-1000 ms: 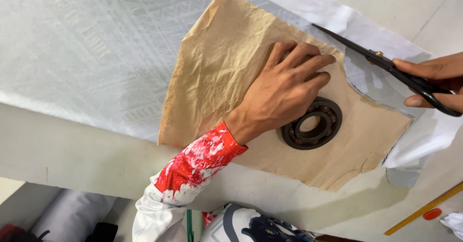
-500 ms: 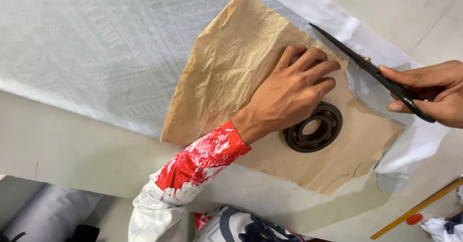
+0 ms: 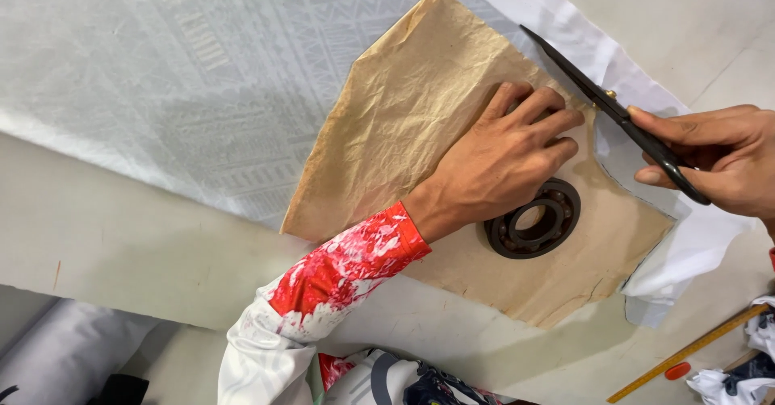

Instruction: Laying out fabric on a table, placing a pattern, marking the outline, and cutting it with scissors.

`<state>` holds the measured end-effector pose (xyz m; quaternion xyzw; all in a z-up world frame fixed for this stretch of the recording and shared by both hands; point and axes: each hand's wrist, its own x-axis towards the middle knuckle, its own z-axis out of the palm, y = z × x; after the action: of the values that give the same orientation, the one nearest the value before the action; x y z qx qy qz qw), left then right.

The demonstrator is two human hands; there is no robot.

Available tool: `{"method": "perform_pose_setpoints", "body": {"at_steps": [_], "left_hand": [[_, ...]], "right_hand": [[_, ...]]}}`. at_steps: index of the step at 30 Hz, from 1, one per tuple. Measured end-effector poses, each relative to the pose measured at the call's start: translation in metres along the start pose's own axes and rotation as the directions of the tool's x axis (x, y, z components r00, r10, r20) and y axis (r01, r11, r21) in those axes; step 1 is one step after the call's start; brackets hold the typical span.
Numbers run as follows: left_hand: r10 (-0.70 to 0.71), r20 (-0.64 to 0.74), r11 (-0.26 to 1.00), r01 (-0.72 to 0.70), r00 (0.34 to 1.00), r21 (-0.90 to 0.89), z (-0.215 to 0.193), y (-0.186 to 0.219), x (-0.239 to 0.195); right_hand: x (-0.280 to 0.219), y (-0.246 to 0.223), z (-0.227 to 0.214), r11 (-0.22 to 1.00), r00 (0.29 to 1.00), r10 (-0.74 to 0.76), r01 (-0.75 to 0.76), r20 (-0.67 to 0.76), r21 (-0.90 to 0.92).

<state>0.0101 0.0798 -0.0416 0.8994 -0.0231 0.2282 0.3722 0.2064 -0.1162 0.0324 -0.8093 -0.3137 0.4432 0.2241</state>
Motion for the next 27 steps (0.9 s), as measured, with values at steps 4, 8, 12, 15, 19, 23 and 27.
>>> {"method": "perform_pose_setpoints", "body": {"at_steps": [4,8,12,15,19,23,27], "left_hand": [[-0.009,-0.012,1.000,0.009,1.000,-0.023,0.003,0.000,-0.001],[-0.009,-0.015,0.999,0.009,1.000,-0.039,0.004,-0.001,-0.002],[-0.018,-0.022,1.000,0.018,1.000,-0.020,0.006,-0.001,-0.002],[-0.024,-0.046,1.000,0.024,0.999,-0.017,0.006,0.000,-0.003],[-0.022,-0.074,1.000,0.021,0.997,-0.023,0.007,-0.001,-0.002],[-0.021,-0.112,1.000,0.020,0.993,-0.008,0.005,0.000,-0.002],[-0.031,-0.121,1.000,0.032,0.992,0.000,0.008,0.000,-0.003]], "right_hand": [[0.005,-0.002,-0.001,0.994,0.997,-0.067,0.065,0.024,0.086],[0.017,-0.022,0.003,0.994,0.994,-0.103,0.102,0.032,0.046],[0.022,-0.020,0.004,0.987,0.986,-0.161,0.161,0.038,-0.013],[0.022,-0.013,0.001,0.994,0.995,-0.098,0.099,0.031,-0.044],[0.032,-0.021,0.001,0.988,0.987,-0.149,0.146,0.064,0.052],[0.038,-0.043,0.011,0.986,0.987,-0.158,0.159,0.036,-0.042],[0.041,-0.037,0.007,0.984,0.988,-0.148,0.152,0.047,-0.089]]}}
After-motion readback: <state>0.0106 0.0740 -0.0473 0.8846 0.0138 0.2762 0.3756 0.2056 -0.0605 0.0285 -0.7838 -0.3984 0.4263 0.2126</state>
